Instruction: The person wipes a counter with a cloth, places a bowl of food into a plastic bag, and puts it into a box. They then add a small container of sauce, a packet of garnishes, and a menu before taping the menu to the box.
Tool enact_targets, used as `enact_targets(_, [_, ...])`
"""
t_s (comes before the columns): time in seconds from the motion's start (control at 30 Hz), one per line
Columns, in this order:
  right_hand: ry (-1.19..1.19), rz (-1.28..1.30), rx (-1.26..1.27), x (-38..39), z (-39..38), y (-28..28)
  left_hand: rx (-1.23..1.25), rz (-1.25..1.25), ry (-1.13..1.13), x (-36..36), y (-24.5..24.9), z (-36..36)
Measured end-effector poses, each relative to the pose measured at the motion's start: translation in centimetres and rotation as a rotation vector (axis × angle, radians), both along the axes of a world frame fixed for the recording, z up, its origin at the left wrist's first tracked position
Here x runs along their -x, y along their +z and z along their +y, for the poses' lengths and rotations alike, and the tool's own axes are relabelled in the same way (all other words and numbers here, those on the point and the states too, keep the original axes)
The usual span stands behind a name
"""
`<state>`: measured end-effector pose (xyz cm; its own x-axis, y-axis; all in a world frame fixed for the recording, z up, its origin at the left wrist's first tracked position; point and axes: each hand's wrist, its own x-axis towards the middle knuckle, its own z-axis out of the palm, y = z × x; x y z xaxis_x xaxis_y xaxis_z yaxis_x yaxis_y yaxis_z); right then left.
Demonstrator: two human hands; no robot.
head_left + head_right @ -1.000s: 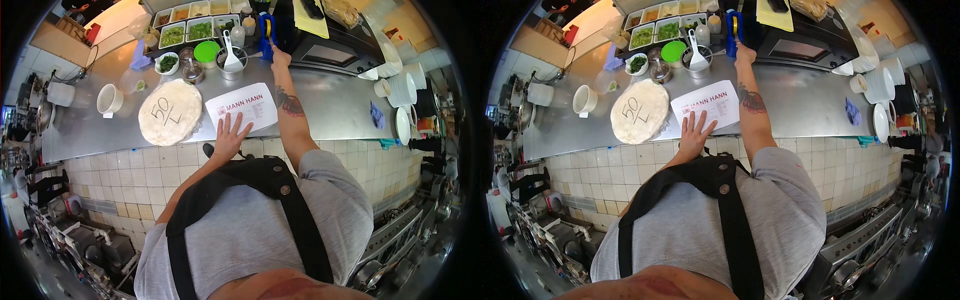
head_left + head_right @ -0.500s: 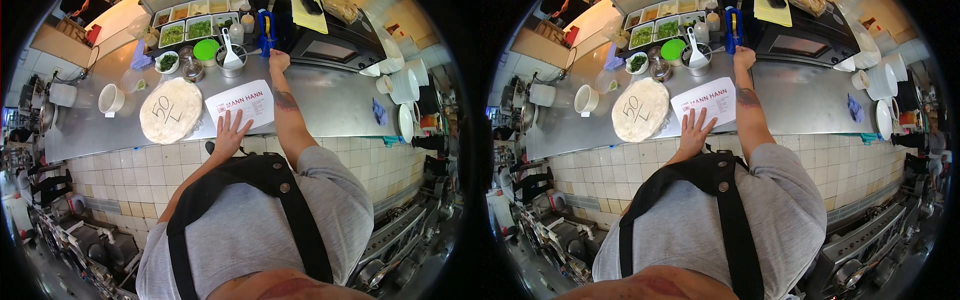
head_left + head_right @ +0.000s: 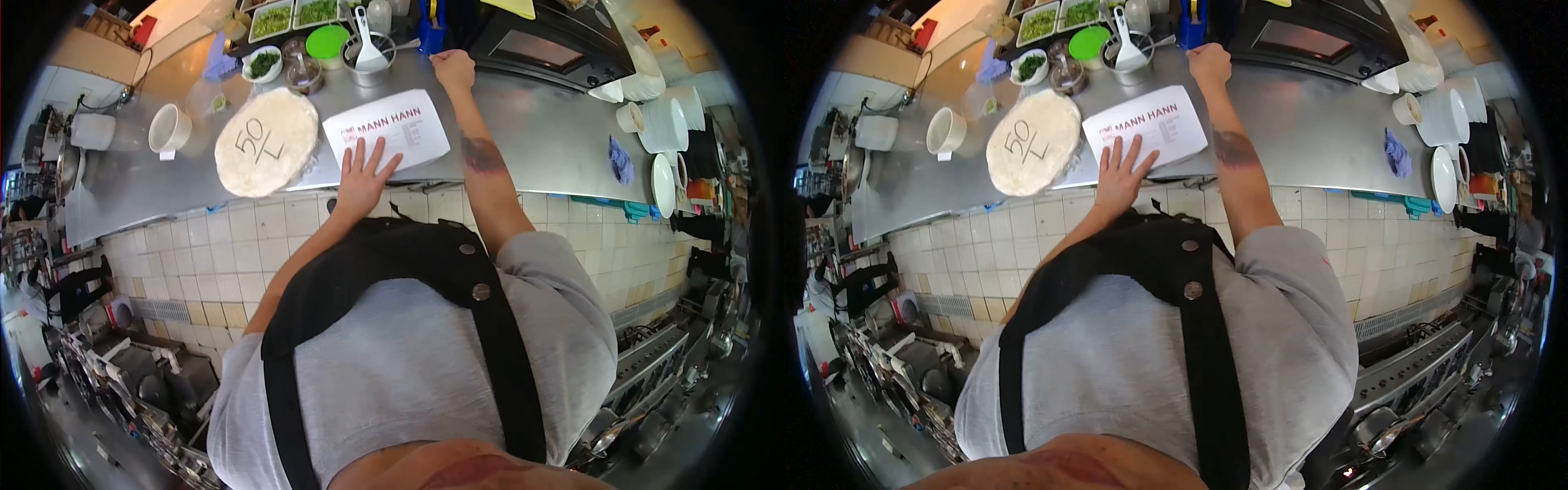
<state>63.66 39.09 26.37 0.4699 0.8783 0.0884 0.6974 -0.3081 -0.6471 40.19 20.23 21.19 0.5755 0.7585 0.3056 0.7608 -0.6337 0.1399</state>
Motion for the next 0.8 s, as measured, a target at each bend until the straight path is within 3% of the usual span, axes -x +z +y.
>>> enact_targets(0.17, [0.209, 0.945, -0.121, 2.5, -12.6, -0.1, -0.031, -0.003, 0.014, -0.1, -0.6, -0.2])
enact_targets(0.23, [0.171, 1.063, -0.104, 3.4, -16.9, -0.9, -0.045, 0.023, 0.025, -0.1, -0.5, -0.3])
enact_targets(0.43, [0.145, 1.143, 0.035, 5.3, -22.2, -4.5, -0.061, 0.042, 0.052, -0.1, -1.0, -0.4])
enact_targets(0.8, [0.058, 1.165, 0.032, 8.2, -22.3, -6.1, -0.033, -0.047, 0.063, -0.3, -0.9, -0.6])
